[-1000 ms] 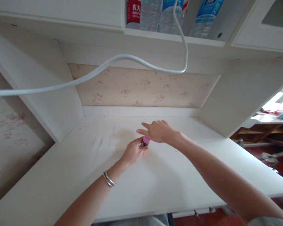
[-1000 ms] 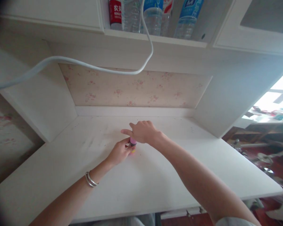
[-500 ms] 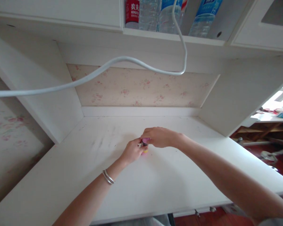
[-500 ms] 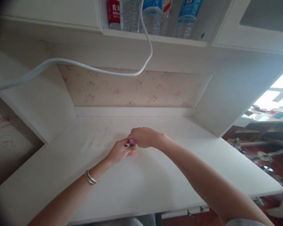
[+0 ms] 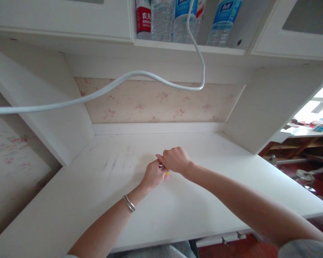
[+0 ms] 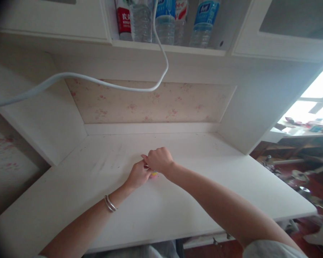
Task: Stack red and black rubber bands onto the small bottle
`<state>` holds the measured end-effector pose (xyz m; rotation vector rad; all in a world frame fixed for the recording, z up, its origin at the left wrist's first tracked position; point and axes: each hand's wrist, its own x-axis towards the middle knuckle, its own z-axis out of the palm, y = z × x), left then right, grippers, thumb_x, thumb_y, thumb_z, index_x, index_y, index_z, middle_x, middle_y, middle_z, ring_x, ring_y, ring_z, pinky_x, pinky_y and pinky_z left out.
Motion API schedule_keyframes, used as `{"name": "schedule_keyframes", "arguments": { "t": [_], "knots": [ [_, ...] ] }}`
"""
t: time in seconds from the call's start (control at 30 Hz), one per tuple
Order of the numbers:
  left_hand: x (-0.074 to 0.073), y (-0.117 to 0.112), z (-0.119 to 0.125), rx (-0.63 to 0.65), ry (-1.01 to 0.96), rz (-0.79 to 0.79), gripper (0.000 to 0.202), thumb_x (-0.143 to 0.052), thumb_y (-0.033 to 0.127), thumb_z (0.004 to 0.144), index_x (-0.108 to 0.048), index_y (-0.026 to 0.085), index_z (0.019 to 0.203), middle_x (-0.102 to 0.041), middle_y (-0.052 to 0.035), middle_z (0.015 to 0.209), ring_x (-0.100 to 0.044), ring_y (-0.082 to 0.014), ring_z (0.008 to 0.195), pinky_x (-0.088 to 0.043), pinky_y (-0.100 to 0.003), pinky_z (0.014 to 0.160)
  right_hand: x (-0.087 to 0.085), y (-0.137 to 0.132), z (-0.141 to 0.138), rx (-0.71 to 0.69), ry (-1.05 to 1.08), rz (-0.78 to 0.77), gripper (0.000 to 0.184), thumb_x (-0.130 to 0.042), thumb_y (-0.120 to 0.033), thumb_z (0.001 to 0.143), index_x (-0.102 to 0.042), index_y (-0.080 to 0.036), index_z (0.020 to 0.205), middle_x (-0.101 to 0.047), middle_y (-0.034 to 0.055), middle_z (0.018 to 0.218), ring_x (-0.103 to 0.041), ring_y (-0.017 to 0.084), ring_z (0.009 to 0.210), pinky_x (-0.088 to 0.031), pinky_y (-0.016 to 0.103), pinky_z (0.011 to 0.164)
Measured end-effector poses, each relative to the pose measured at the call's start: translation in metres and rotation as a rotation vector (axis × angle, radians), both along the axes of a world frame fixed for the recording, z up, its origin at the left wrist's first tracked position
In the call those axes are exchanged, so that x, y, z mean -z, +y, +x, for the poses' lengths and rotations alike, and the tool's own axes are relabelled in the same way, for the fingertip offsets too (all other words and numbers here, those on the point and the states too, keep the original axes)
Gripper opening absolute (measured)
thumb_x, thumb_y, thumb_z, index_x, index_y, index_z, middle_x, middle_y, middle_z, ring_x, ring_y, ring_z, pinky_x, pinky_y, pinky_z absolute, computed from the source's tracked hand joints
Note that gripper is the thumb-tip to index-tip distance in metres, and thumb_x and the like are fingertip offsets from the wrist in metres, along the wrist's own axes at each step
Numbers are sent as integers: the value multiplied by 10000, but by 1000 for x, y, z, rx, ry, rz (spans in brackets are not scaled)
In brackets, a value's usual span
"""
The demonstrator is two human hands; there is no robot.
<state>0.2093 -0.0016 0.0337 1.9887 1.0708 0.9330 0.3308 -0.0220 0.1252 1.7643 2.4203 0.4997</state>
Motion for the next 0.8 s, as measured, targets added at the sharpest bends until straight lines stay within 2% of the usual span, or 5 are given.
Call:
{"name": "schedule_keyframes", "arguments": {
  "t": [0.13,0.23,0.4,0.6,0.8],
  "knots": [
    [-4,0,3,-72,24,63,147,-667,313,725,-631,188,793,-674,-7,766,-624,-146,746,-453,-227,683,7,-7,3,163,168,-7,653,-168,-623,928,-615,-147,912,-664,140,782,-654,294,755,-436,344,626],
    [-1,2,5,42,-52,47,176,-660,295,741,-641,201,889,-667,-6,859,-614,-129,785,-477,-236,744,7,-6,18,187,305,-85,586,-271,-681,874,-576,-198,1004,-667,112,815,-646,286,751,-426,330,614],
    [26,-4,-12,40,-63,-50,703,-721,392,683,-455,182,1299,-517,-125,1256,-568,-197,1025,-502,-301,806,-8,18,75,435,417,-14,517,-303,-635,872,-560,-233,1071,-646,115,865,-626,282,792,-411,326,630],
    [38,-22,-40,96,54,-181,494,-591,367,791,-508,156,1229,-595,-104,1118,-571,-185,1004,-451,-334,936,-12,58,144,702,373,-60,489,-385,-499,870,-511,-170,1209,-612,192,1050,-594,324,960,-416,359,709],
    [31,-25,-45,143,58,-160,378,-584,321,795,-558,164,1138,-601,-95,1123,-571,-185,1034,-444,-335,961,-2,73,157,754,345,-121,506,-426,-485,858,-522,-140,1215,-592,210,1089,-576,341,1006,-415,379,741]
  ]
}}
